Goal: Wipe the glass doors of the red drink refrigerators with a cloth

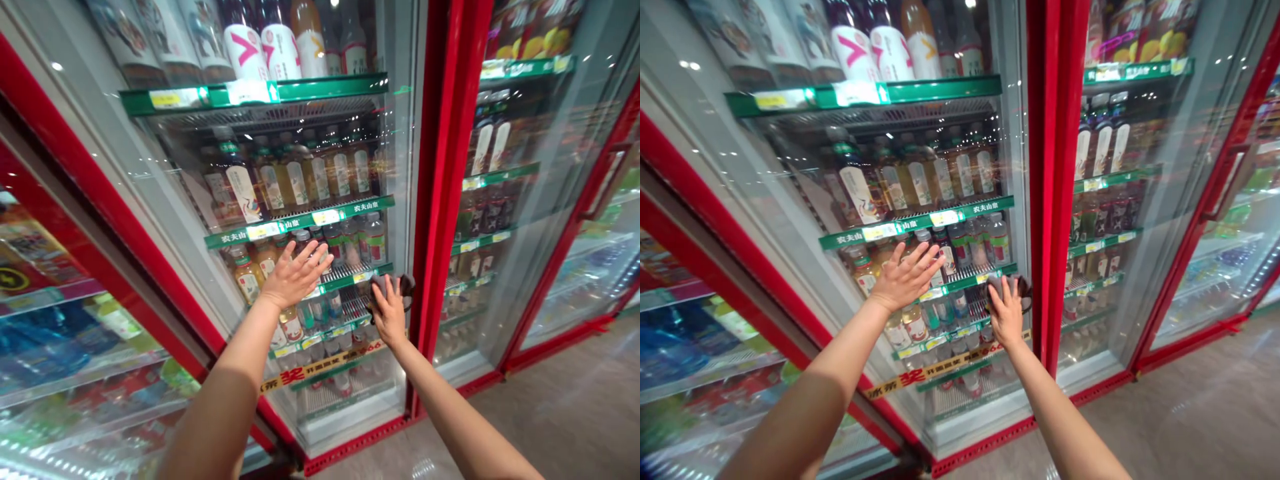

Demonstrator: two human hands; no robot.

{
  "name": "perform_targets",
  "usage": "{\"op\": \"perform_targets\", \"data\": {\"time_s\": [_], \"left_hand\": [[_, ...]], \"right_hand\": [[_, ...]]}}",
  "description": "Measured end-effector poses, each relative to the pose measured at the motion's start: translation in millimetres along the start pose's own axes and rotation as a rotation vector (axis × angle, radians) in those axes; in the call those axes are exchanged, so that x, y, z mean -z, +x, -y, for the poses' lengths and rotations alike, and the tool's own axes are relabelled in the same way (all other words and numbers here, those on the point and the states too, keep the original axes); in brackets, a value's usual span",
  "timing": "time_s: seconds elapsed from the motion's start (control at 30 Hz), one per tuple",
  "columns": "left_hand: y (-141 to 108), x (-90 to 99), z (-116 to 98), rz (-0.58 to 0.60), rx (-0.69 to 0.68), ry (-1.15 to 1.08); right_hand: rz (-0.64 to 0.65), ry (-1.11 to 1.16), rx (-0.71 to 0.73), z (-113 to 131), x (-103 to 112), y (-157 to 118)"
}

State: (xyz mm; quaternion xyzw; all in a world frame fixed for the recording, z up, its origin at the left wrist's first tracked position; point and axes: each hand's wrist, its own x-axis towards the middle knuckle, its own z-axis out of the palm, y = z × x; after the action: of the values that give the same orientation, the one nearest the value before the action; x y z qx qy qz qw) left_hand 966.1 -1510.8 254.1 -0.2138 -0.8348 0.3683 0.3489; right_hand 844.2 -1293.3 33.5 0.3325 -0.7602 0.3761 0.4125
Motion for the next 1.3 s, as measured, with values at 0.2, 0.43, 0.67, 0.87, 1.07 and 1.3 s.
{"op": "perform_targets", "data": {"time_s": [0.2,0.43,0.67,0.87,1.07,1.3], "left_hand": [[1,2.8,-1,0.008,0.003,-0.031],[-1,3.2,-2,0.008,0.004,-0.059],[-5,1.4,-1,0.026,0.004,-0.113],[-9,8.3,2,-0.010,-0.017,-0.117],[-47,32.2,29,0.007,-0.025,-0.060],[-111,60.9,90,0.020,0.075,-0.008]], "right_hand": [[0.024,-0.035,0.014,44,-9,29],[0.163,-0.027,0.101,18,6,-3],[0.136,-0.008,0.046,76,-19,7],[0.227,-0.036,0.104,66,-12,-25],[0.071,-0.044,-0.087,114,-27,4],[0.203,-0.021,0.018,136,-25,-22]]}}
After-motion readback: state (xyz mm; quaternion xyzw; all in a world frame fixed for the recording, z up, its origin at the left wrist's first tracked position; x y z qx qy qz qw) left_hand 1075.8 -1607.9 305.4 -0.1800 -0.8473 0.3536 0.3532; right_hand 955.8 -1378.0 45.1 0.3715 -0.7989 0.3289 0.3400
